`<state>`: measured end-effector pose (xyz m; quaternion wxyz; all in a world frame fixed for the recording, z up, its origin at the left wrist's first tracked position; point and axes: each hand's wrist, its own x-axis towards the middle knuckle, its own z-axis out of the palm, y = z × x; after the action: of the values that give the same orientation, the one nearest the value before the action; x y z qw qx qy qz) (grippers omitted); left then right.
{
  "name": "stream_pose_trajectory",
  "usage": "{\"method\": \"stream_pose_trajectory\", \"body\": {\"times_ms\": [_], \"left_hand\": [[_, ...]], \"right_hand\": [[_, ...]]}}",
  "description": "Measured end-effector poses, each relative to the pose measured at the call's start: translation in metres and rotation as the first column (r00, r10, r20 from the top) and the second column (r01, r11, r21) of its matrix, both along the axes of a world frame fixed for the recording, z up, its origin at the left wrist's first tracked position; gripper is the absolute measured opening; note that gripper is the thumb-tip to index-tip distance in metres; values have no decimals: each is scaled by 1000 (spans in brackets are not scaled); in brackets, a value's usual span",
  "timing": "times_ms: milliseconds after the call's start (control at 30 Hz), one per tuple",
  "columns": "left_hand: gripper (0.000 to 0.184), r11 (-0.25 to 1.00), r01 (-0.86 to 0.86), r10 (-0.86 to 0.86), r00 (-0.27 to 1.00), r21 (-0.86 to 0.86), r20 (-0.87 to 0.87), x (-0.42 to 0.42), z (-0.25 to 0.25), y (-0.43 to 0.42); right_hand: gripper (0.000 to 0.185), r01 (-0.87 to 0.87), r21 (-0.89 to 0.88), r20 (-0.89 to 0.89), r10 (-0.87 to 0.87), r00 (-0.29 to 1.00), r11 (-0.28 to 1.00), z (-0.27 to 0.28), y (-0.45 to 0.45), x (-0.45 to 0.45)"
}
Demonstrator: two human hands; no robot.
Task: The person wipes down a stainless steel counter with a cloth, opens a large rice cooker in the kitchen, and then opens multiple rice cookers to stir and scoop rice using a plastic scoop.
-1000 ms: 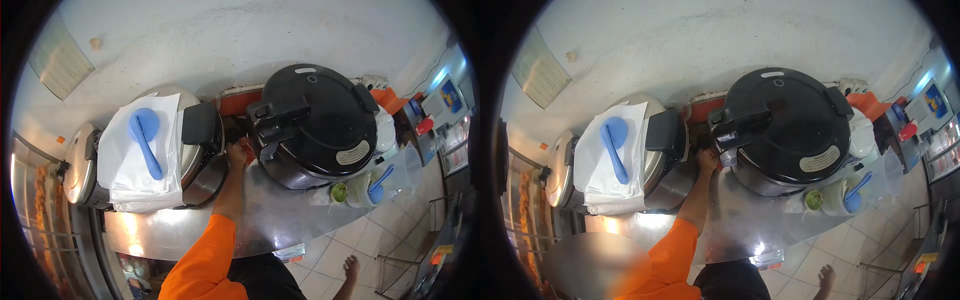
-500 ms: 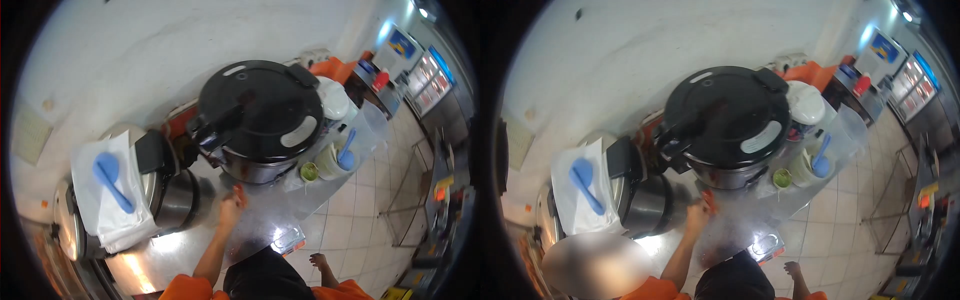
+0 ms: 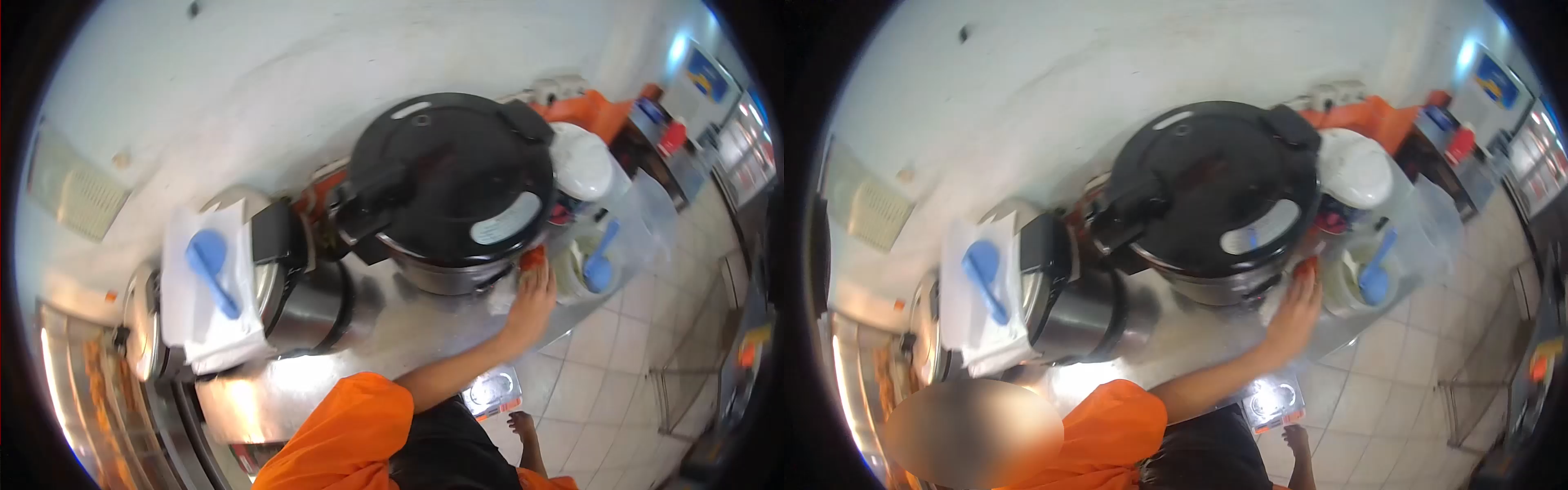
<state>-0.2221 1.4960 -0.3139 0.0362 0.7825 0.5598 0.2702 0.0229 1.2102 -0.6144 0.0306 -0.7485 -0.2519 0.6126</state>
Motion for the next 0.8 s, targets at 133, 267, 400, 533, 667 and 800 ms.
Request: {"method": "stream_pose_trajectory", "body": {"times_ms": [133, 267, 400, 533, 667, 800], "left_hand": [[37, 804, 33, 137, 961, -594, 239, -65, -37, -115], [31, 675, -298, 429, 903, -675, 29, -158, -64, -246], [18, 326, -726, 899, 435, -606, -37, -184, -75, -378], [17, -74, -771, 989, 27, -633, -148, -121, -129, -529], [41, -314, -529, 948, -220, -789, -230, 58, -213, -715], [40, -434, -41, 850, -349, -900, -394, 93, -206, -702]], "right_hand": [[35, -761, 443, 9, 846, 532, 474, 110, 85, -71], [48, -536, 732, -267, 901, 342, 420, 199, 176, -242], [45, -245, 967, 67, 861, 504, 68, 170, 273, -458], [66, -428, 891, 414, 661, 626, -153, 132, 368, -601], [74, -737, 575, 749, 591, 300, -355, 80, 379, -618], [76, -842, 413, 749, 655, 97, -347, 141, 311, -533]]}}
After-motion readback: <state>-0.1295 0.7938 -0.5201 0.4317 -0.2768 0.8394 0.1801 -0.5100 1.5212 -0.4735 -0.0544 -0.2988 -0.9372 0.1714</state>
